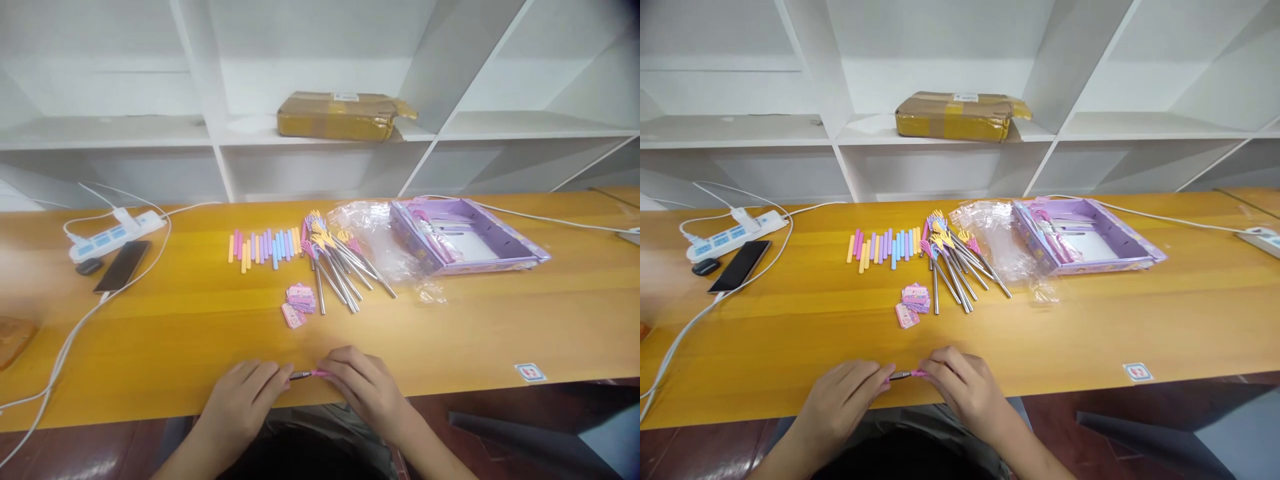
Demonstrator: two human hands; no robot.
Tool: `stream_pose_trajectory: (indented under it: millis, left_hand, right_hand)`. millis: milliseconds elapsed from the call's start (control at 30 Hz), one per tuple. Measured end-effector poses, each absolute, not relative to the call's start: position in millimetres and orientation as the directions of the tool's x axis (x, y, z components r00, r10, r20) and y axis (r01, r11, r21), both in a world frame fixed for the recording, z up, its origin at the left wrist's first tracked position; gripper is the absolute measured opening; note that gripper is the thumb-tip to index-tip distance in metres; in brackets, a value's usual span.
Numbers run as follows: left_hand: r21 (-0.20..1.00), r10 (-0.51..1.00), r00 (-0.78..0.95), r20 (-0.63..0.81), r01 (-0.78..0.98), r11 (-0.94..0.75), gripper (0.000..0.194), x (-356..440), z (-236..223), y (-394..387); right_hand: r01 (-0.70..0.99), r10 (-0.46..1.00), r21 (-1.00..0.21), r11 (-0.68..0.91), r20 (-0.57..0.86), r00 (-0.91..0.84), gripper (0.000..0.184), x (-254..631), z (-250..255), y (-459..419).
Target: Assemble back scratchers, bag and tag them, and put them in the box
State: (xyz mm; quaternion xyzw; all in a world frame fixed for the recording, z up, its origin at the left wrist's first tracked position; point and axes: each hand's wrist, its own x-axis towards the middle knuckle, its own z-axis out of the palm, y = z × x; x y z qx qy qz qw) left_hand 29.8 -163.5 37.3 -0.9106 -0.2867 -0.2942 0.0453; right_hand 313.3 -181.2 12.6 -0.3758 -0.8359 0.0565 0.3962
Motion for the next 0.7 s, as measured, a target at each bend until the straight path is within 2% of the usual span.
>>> stream_pose_trajectory:
  millis: [100,200,333,433,567,633,700]
  left_hand:
    - [0.105,0.497,0.652,0.573,0.543,-0.833,0.019,30,37,-163]
    - [0.039,0.456,0.664,0.592,0.542,-0.839,0.018,28,40,-159]
    - [-0.020,0.468,0.638,0.612,0.605,-0.796,0.027,-2,47,-148]
    - [-0.078,0.491,0.600,0.632,0.679,-0.730,0.031,-62,52,-130]
    - [-0.109,0.481,0.603,0.636,0.688,-0.717,0.035,-153,58,-101]
    - [-0.081,0.510,0.616,0.601,0.681,-0.728,0.035,-176,61,-90]
    - [-0.066,0.514,0.627,0.585,0.669,-0.741,0.032,-181,65,-84]
  right_hand:
    - [0.578,0.634,-0.343,0.740,0.641,-0.432,0.027,312,15,-184]
    - [0.606,0.615,-0.288,0.741,0.655,-0.440,0.028,312,17,-184]
    - [0.653,0.628,-0.304,0.694,0.699,-0.341,0.032,335,26,-182]
    - [0.733,0.655,-0.296,0.613,0.709,-0.261,0.034,387,33,-178]
    - [0.868,0.558,-0.156,0.471,0.815,-0.156,0.022,481,29,-170]
    - [0.901,0.514,-0.050,0.430,0.834,-0.199,0.017,516,24,-166]
    - [0.928,0.506,0.000,0.372,0.838,-0.203,0.014,536,21,-162]
